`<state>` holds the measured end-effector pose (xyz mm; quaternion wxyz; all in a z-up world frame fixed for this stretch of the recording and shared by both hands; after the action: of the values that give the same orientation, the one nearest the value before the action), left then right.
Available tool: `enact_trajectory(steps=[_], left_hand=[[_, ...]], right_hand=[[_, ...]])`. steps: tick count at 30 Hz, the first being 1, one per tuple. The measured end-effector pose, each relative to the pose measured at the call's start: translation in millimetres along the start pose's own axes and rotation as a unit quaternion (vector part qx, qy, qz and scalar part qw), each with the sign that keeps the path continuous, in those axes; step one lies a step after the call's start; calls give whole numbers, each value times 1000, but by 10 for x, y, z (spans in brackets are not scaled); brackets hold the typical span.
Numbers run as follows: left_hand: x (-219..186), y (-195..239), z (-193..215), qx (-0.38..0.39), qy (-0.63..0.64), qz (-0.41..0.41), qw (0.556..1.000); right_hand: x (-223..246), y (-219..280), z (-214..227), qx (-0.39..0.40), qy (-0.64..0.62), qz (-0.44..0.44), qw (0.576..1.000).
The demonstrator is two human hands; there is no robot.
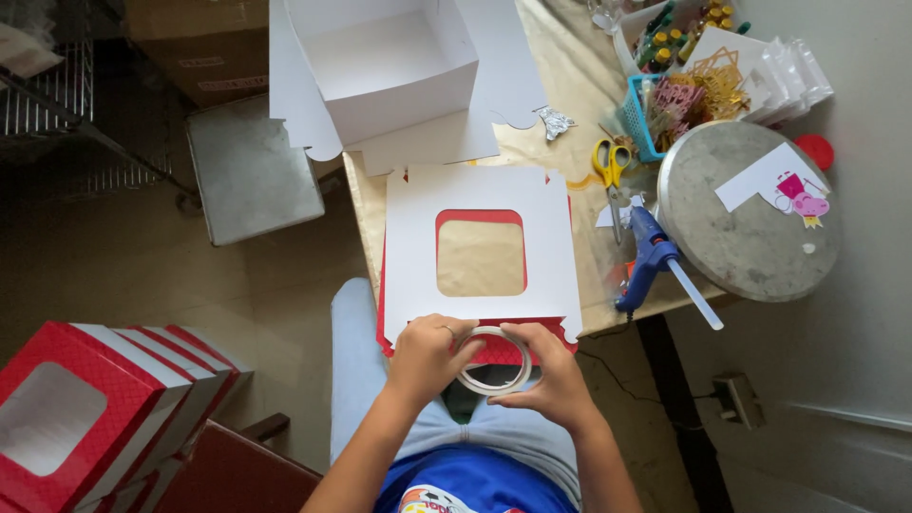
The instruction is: The person sits at a work table and assembles red-and-white windowed bakery boxes, folding the red paper liner around the box lid and pressing it flat. They use tape to secure the folded edges, working on one box lid on their lap and adding it to a stack of finished boxes.
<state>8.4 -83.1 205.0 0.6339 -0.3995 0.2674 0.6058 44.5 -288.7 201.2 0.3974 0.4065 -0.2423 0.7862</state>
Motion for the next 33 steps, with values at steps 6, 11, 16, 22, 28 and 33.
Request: enact_trajectory(steps=[6, 11, 16, 22, 28, 33], left_hand=[[109, 86, -142, -83, -29, -35, 996], [136, 74, -171, -74, -51, -5, 996], [228, 113, -214, -83, 1, -31, 996], [328, 111, -188, 23, 132, 120, 984], [526, 257, -311, 100, 143, 161, 971], [626, 300, -123, 43, 102, 137, 984]], right_hand=[[59, -27, -128, -12, -17, 26, 999], [-219, 29, -528, -21, -228, -37, 973], [-993, 211, -893, -73, -465, -230, 852], [-995, 287, -706, -17, -615, -182, 767], [-1150, 325, -407, 5, -505, -50, 862], [-1309, 167, -110, -10, -282, -191, 940]])
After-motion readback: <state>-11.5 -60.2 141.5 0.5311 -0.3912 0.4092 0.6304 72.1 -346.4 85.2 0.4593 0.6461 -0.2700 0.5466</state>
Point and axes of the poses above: each hand's wrist, its own y-axis away from the middle knuckle, its own z-axis out of the back of the hand, x = y × z, the point moved 3 cm from there along -y, towards the middle knuckle, and after that the axes turned 2 degrees about y, right-handed, at the moved point
